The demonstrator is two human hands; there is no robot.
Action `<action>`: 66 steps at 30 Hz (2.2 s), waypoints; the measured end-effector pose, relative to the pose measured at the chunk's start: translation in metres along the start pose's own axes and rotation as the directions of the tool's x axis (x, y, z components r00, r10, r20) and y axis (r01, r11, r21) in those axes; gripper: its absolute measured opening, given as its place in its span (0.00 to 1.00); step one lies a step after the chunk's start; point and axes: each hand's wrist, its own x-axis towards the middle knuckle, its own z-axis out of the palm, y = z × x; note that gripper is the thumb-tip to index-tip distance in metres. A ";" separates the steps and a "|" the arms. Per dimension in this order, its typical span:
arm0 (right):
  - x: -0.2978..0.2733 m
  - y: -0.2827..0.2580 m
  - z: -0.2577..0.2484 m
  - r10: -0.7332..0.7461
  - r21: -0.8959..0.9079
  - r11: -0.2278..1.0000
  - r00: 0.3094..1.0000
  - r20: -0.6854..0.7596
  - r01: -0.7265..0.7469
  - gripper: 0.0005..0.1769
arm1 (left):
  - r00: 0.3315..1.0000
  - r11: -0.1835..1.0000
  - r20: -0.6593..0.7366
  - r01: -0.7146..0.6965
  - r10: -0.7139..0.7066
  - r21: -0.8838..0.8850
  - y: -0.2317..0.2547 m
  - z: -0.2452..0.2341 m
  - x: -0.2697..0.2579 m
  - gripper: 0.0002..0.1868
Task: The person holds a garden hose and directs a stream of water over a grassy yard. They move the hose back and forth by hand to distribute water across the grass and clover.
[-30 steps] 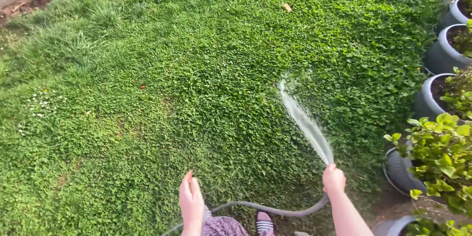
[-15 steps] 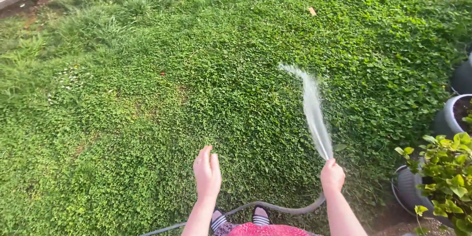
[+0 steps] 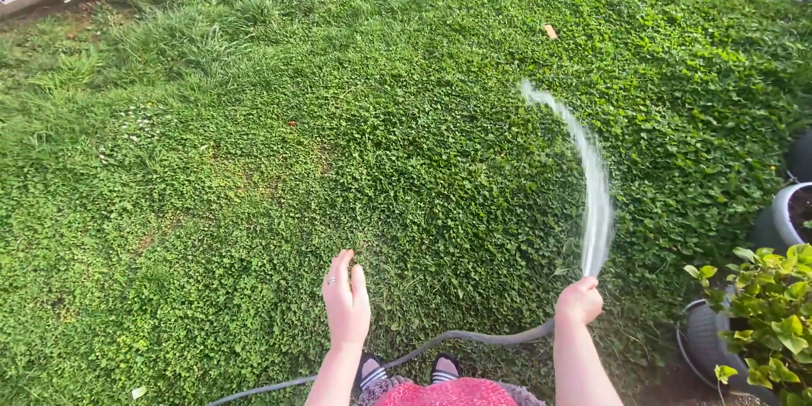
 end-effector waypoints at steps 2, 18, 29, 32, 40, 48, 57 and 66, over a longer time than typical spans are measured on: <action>-0.011 -0.010 -0.004 -0.044 -0.075 0.996 0.997 0.068 0.049 0.37 | 1.000 1.000 -0.008 0.007 -0.007 -0.001 -0.003 0.001 0.000 0.26; -0.025 -0.038 -0.018 -0.142 -0.253 0.944 0.952 0.269 0.213 0.36 | 0.968 0.985 -0.222 0.086 -0.118 -0.149 -0.038 -0.025 -0.017 0.24; 0.068 0.022 0.124 -0.286 -0.555 0.275 0.618 0.732 0.785 0.34 | 0.875 0.992 -0.466 0.106 -0.127 -0.072 -0.092 -0.049 -0.045 0.20; 0.065 0.060 0.149 -0.439 -0.432 -0.071 0.361 0.823 0.899 0.27 | 0.857 1.000 -0.514 0.019 -0.007 0.018 -0.085 -0.062 -0.050 0.16; -0.004 0.052 0.163 -0.439 -0.304 -0.231 0.180 0.880 0.924 0.22 | 0.829 0.994 -0.559 0.083 -0.027 0.075 -0.114 -0.094 -0.075 0.15; -0.143 -0.014 0.116 -0.108 -0.529 0.427 0.622 0.776 0.734 0.40 | 0.787 0.979 -0.589 0.198 -0.183 -0.040 -0.187 -0.132 -0.113 0.21; -0.237 0.012 0.078 -0.070 -0.512 0.422 0.590 0.804 0.748 0.40 | 0.734 0.953 -0.613 0.276 -0.292 -0.123 -0.207 -0.184 -0.184 0.20; -0.298 -0.013 0.041 -0.181 -0.444 0.471 0.576 0.797 0.762 0.36 | 0.709 0.900 -0.562 0.395 -0.426 -0.184 -0.206 -0.208 -0.224 0.23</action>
